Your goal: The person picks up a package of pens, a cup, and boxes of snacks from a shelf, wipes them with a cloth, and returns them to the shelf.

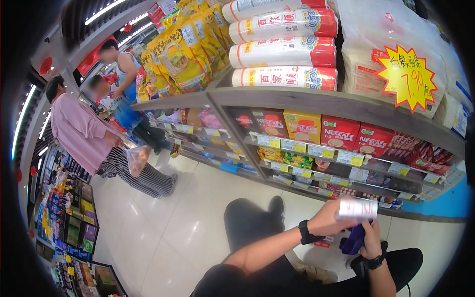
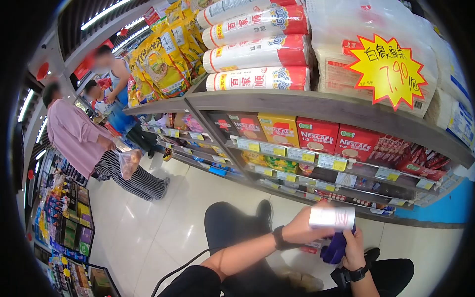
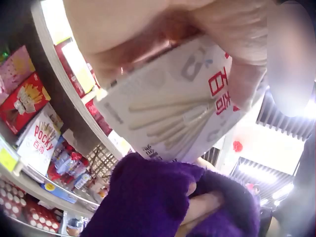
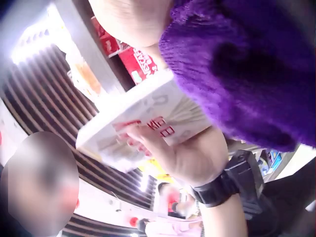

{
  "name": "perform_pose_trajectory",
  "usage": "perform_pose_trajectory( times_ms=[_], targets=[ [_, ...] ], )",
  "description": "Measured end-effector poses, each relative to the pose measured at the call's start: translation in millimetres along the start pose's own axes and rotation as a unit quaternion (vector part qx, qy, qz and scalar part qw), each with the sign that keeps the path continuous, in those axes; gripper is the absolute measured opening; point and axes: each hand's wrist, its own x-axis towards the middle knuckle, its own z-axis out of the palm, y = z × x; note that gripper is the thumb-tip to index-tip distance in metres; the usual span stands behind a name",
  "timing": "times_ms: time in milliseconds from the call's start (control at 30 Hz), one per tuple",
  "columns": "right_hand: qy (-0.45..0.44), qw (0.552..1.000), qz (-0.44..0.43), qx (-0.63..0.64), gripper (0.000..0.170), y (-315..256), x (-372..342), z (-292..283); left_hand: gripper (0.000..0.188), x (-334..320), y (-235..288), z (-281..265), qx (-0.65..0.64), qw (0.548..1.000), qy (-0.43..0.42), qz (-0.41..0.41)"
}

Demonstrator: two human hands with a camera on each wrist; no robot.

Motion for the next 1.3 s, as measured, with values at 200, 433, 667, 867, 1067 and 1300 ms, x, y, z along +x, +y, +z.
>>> perform_pose_trajectory(
  times_ms=[200, 433, 667, 867, 1067, 1300],
  targets=[
    [0.073, 0.946, -0.240, -0.206, 0.029, -15.6, -17.2, 0.0, 0.038, 0.6, -30.9, 7.1, -0.339, 0.923, 0.044, -0.177],
    [-0.206, 0.674, -0.347, -0.618, 0.067, -24.1, -28.2, 28.8, 0.054, -27.9, -48.6, 36.7, -0.548, 0.819, -0.051, -0.161],
    [-0.094, 0.694, -0.338, -0.629, 0.067, -46.9, 0.6, 16.4, 0.062, -29.4, -34.4, 55.0, -0.562, 0.765, -0.052, -0.310],
    [-0.167, 0.772, -0.281, -0.545, 0.051, -21.1, -2.9, 22.1, 0.065, -30.3, -83.6, 40.1, -0.577, 0.748, 0.025, -0.327],
    [-0.255, 0.842, -0.282, -0.383, 0.026, -39.4, -16.4, 18.2, 0.086, -13.0, -47.7, 14.2, -0.597, 0.753, 0.020, -0.278],
    [0.069, 0.974, -0.128, -0.174, 0.020, -28.1, -1.9, -7.9, 0.076, -4.5, -33.9, 5.5, -0.595, 0.786, 0.054, -0.160]
  ],
)
